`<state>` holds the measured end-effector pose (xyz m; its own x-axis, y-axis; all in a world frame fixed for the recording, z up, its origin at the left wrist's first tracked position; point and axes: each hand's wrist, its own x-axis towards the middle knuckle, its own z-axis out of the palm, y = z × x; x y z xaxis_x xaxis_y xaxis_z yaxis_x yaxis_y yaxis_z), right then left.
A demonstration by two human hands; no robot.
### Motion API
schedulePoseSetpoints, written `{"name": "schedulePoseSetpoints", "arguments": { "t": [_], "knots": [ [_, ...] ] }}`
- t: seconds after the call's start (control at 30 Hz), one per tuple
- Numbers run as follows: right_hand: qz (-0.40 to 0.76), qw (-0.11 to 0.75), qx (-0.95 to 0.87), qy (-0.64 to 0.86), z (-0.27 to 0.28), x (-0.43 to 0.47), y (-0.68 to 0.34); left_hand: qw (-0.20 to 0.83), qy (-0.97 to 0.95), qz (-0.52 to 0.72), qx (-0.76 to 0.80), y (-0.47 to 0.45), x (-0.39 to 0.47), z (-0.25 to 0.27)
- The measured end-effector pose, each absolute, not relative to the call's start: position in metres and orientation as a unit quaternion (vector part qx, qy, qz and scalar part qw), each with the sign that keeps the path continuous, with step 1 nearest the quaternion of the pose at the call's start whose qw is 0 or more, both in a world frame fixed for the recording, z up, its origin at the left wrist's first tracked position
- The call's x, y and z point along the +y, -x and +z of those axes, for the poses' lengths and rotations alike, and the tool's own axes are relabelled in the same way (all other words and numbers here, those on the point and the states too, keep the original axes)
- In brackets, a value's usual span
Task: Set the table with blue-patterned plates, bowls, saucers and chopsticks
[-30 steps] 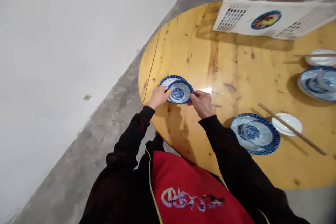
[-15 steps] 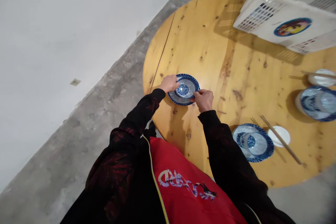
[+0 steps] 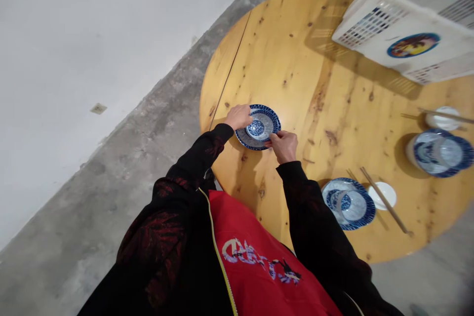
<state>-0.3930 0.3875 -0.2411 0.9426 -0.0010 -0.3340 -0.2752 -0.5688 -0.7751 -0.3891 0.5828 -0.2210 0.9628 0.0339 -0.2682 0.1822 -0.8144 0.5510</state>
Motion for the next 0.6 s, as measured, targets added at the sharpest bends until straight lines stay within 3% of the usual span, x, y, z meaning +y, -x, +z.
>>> {"name": "schedulePoseSetpoints", "arguments": {
  "t": [0.6],
  "knots": [
    [0.148, 0.411, 0.082, 0.896, -0.2395, 0.3909, 0.3933, 0.295, -0.946, -0.120, 0.055, 0.3903, 0.5804, -0.2218]
  ]
}}
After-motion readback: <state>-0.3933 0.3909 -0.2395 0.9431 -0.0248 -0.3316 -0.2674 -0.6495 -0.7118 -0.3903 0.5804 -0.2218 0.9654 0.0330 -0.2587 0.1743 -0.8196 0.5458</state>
